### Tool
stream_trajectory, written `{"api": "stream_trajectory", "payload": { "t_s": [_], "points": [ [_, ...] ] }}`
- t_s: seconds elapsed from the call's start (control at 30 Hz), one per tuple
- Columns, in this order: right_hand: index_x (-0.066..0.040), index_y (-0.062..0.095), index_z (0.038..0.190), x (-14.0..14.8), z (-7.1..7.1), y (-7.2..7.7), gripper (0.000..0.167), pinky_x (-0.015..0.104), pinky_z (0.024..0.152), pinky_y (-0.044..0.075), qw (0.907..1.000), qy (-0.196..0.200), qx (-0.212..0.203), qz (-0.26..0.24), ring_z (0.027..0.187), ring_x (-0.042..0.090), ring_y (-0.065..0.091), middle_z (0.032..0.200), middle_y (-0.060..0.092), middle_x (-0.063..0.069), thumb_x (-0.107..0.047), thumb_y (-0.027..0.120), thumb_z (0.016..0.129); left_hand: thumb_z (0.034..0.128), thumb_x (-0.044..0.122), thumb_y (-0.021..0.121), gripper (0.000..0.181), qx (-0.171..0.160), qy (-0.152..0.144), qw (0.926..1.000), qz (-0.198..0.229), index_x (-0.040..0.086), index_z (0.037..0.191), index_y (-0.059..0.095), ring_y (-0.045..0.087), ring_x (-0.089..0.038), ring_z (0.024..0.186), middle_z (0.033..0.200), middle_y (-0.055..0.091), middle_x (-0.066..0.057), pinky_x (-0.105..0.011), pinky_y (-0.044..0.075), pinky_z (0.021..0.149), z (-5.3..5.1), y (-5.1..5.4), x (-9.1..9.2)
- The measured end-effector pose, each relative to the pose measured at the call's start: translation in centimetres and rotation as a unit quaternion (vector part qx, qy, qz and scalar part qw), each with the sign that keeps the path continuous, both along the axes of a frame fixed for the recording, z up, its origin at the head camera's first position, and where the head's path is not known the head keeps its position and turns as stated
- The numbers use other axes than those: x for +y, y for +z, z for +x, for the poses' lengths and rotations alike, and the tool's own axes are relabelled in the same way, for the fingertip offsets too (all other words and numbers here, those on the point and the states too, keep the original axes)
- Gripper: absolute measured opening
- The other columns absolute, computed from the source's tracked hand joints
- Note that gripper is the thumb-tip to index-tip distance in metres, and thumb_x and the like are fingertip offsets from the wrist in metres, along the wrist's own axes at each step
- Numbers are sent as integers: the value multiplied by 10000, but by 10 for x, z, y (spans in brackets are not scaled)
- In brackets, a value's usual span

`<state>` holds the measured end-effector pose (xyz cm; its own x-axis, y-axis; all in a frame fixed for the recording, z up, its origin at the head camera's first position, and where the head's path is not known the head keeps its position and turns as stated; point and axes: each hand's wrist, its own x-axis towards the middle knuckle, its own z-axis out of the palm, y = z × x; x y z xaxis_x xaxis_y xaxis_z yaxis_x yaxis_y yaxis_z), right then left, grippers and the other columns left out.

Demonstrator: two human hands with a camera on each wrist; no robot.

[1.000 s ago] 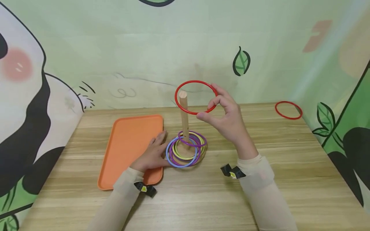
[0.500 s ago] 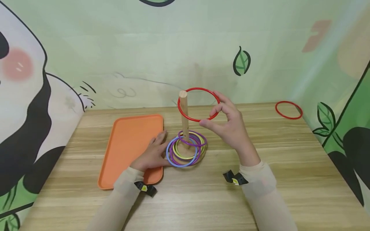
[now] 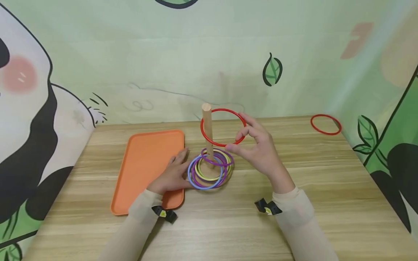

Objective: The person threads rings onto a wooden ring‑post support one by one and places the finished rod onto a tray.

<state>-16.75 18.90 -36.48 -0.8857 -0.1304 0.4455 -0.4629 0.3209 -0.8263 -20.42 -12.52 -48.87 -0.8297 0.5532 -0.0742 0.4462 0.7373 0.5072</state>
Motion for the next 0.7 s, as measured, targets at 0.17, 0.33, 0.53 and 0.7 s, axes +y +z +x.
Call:
{"api": "stream_trajectory", "payload": {
  "t_s": [0.17,0.33,0.53,0.7],
  "points": [
    [-82,634,827,3,2,-5,291,678,1195,279,9996,-27,-25,268,1528,392,355,1610,483,144,40,896,791,768,562,902,1135,-1,0,10000,1,207,1678,323,1,-425,1613,1743,40,-260,-585,-1,1286,0,-1,1],
    [-107,681,820,4,4,-10,264,670,1195,283,9993,-21,-114,364,1509,392,390,1594,508,128,5,917,783,768,554,904,1130,62,-9,10000,13,199,1675,330,13,-429,1613,1740,55,-267,-591,6,1285,-1,-2,2],
    [-109,720,812,3,4,-17,242,669,1199,297,9993,157,-204,261,1468,430,450,1584,516,138,13,925,770,767,551,904,1127,16,-4,10000,38,194,1673,335,13,-434,1612,1738,52,-272,-593,5,1284,0,0,2],
    [-113,729,809,3,3,-22,241,678,1183,318,9993,253,-172,226,1465,435,452,1585,515,134,29,919,768,762,556,907,1130,70,12,10000,38,199,1672,340,24,-433,1612,1740,61,-266,-591,13,1285,0,1,3]
  ]
}}
